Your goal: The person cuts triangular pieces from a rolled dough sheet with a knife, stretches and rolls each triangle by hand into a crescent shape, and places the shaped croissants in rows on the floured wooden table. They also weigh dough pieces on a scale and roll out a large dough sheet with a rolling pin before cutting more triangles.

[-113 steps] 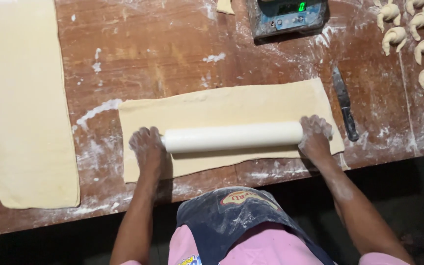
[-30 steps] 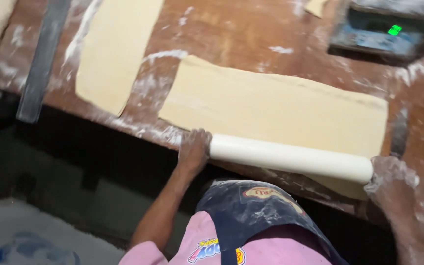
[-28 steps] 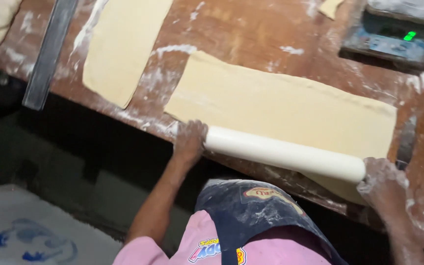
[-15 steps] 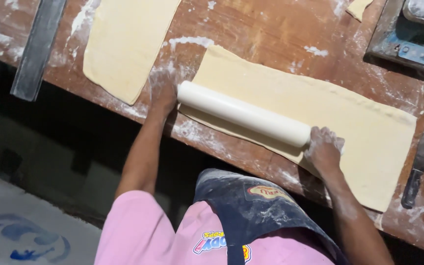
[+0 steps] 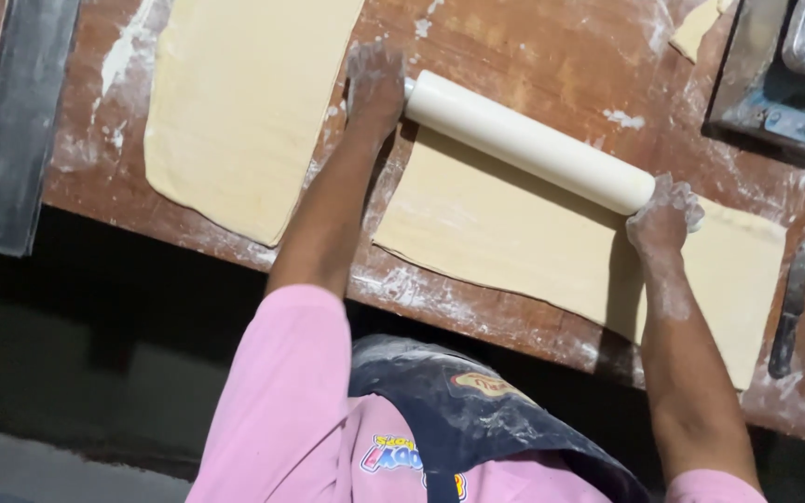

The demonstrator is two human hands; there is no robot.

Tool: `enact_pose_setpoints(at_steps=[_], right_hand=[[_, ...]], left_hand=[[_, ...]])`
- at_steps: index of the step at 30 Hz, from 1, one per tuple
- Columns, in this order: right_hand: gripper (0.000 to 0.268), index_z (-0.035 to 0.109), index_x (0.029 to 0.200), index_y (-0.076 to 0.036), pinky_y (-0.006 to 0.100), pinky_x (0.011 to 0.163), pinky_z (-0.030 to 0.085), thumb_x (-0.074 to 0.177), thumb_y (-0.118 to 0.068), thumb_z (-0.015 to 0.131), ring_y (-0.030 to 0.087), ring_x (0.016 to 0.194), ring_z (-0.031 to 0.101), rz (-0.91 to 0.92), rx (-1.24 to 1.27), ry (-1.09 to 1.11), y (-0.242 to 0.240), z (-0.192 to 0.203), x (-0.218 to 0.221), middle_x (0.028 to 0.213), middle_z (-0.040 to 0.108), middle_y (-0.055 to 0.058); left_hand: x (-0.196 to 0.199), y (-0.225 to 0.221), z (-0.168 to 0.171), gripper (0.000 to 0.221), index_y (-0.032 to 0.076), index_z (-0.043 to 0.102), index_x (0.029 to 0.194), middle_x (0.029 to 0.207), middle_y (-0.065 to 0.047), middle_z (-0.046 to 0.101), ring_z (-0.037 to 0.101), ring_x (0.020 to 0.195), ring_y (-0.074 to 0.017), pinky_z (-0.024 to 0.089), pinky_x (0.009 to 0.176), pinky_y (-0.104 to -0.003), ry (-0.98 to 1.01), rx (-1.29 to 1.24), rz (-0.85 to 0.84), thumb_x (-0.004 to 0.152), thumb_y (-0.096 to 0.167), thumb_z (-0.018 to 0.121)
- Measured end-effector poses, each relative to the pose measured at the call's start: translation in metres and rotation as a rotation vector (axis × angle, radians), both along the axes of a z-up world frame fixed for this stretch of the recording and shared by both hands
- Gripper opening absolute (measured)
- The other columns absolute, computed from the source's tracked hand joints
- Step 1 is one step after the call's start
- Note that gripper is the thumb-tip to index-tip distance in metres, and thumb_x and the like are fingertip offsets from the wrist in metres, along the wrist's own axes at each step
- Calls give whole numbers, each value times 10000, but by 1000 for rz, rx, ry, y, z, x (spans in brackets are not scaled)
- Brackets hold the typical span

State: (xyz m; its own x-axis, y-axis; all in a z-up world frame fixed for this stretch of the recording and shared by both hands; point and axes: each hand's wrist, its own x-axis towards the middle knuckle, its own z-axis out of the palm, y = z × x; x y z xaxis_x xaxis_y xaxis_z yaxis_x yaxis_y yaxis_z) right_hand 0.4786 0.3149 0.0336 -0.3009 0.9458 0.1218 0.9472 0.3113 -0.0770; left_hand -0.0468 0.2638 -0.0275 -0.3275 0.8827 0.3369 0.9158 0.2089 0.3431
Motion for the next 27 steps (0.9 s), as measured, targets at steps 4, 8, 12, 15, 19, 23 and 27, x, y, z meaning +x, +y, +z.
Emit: enact_pose_setpoints(at_steps=[4, 8, 12, 15, 19, 23, 27], right_hand=[[367, 549, 1258, -11, 621, 1021, 325, 892, 8, 577, 489, 1175, 516, 21, 33, -10, -41, 3, 8, 1230, 565, 279], [429, 509, 1321, 15, 647, 1120, 283, 894, 35, 541, 509, 1282, 499, 3, -47, -2, -99, -8, 15, 1285, 558, 326], [582, 417, 1464, 68, 625, 1197, 228, 883, 106, 445, 572, 1410, 364, 19, -105, 12, -146, -39, 45, 1458, 421, 432], [589, 405, 1490, 61, 597, 1214, 251, 905, 131, 404, 556, 1427, 353, 25, -138, 8, -182, -51, 62, 1509, 383, 439], [531, 482, 1391, 23, 589, 1140, 372, 871, 123, 459, 460, 1285, 502, 13, -165, -10, -213, -22, 42, 1358, 505, 343], [400, 549, 1230, -18, 587, 1053, 424, 839, 66, 540, 405, 1153, 555, -36, -231, -20, -223, 45, 19, 1162, 581, 230], [415, 571, 1231, -20, 600, 1030, 423, 817, -14, 550, 421, 1167, 549, 36, -243, 37, -204, 18, 60, 1177, 589, 226]], left_hand=[[-2, -49, -6, 279, 57, 593, 1257, 1316, -239, 537, 454, 1298, -447, 259, 1158, -608, 95, 105, -100, 1014, 149, 490], [11, -134, 30, 330, 40, 583, 1323, 1290, -226, 545, 471, 1245, -439, 301, 1139, -610, 67, 119, -152, 1008, 109, 512], [27, -202, 47, 324, 35, 590, 1269, 1280, -198, 565, 494, 1248, -399, 336, 1131, -583, 69, 137, -141, 946, 49, 583], [42, -248, 54, 320, 29, 611, 1203, 1235, -186, 580, 510, 1230, -385, 342, 1120, -584, 84, 86, -122, 883, 37, 601], [52, -287, 52, 301, 18, 637, 1126, 1147, -178, 589, 524, 1167, -383, 346, 1092, -603, 131, -32, -82, 829, 42, 594], [54, -291, 65, 290, 48, 649, 1118, 1123, -169, 594, 544, 1145, -368, 378, 1065, -557, 167, -178, -31, 829, 65, 654], [63, -289, 91, 411, 124, 672, 1136, 1153, -104, 630, 570, 1160, -320, 384, 1046, -551, 48, -291, -50, 737, 108, 771]])
